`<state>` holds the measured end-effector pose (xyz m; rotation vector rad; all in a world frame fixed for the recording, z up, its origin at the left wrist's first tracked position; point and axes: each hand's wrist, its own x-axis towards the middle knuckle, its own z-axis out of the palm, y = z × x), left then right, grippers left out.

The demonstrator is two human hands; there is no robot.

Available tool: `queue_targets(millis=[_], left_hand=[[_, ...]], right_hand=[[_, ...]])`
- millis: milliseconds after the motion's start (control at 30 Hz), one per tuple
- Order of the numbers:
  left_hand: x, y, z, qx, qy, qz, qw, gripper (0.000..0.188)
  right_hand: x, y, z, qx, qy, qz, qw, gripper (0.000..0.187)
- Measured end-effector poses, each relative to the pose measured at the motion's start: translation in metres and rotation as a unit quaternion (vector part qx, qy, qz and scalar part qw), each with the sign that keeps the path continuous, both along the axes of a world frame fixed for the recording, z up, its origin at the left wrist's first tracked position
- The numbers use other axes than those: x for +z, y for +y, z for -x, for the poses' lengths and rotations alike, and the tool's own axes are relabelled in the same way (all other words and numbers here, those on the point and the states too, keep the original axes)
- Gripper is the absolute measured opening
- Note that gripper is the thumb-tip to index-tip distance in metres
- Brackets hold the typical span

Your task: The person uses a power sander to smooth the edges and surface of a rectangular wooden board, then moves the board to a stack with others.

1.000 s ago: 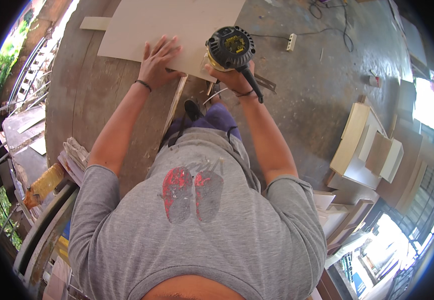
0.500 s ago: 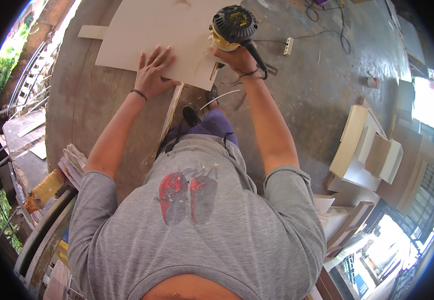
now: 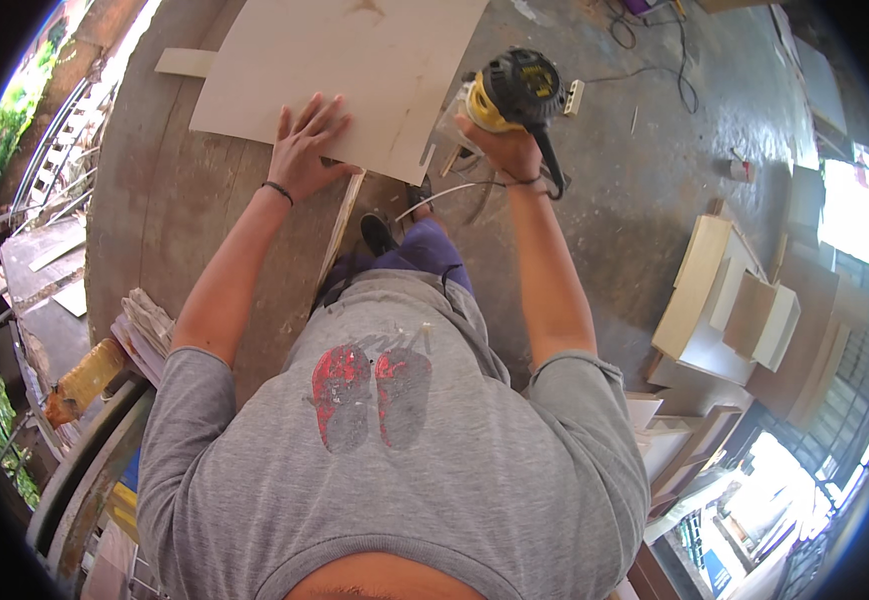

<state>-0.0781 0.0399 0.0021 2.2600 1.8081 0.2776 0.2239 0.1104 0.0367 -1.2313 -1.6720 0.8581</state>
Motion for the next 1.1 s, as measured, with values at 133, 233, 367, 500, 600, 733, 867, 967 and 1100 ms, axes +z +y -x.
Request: queue_targets(millis=[133, 233, 367, 500, 600, 733, 867, 967, 1100], left_hand=[[0.001, 0.000, 0.000, 0.001, 0.004, -0.005, 1.000, 0.082], [0.000, -0.002, 0.001, 0.000, -0.003, -0.016, 1.000, 0.081], [0.002, 0.000, 0.000, -0.002, 0.001, -0.019, 1.000, 0.081], [0.000, 0.000, 0.001, -0.001, 0.005, -0.022, 1.000, 0.081], [-0.007, 0.001, 0.001, -0.003, 0.000, -0.040, 0.999, 0.079], [-0.007, 0.000, 0.002, -0.005, 0.005, -0.039, 0.999, 0.079], [-0.006, 0.001, 0.002, -0.010, 0.002, -0.027, 1.000, 0.079], [-0.005, 0.000, 0.001, -0.006, 0.005, -0.027, 1.000, 0.079], [-0.006, 0.000, 0.000, -0.003, 0.012, -0.032, 0.999, 0.078]], right_hand=[[0.005, -0.035, 0.000, 0.040, 0.005, -0.001, 0.999, 0.049], [-0.009, -0.055, 0.007, 0.080, 0.027, 0.008, 0.996, 0.051], [-0.012, -0.066, 0.023, 0.098, -0.039, -0.051, 0.993, 0.051], [-0.003, -0.069, 0.034, 0.094, -0.049, -0.035, 0.994, 0.050], [0.005, -0.067, 0.039, 0.100, -0.031, -0.039, 0.994, 0.049], [0.002, -0.057, 0.044, 0.103, -0.043, -0.024, 0.993, 0.048], [-0.010, -0.043, 0.041, 0.106, -0.072, -0.066, 0.990, 0.047], [0.004, -0.045, 0.047, 0.114, 0.006, -0.023, 0.993, 0.046], [-0.003, -0.048, 0.041, 0.127, -0.086, -0.035, 0.988, 0.045]])
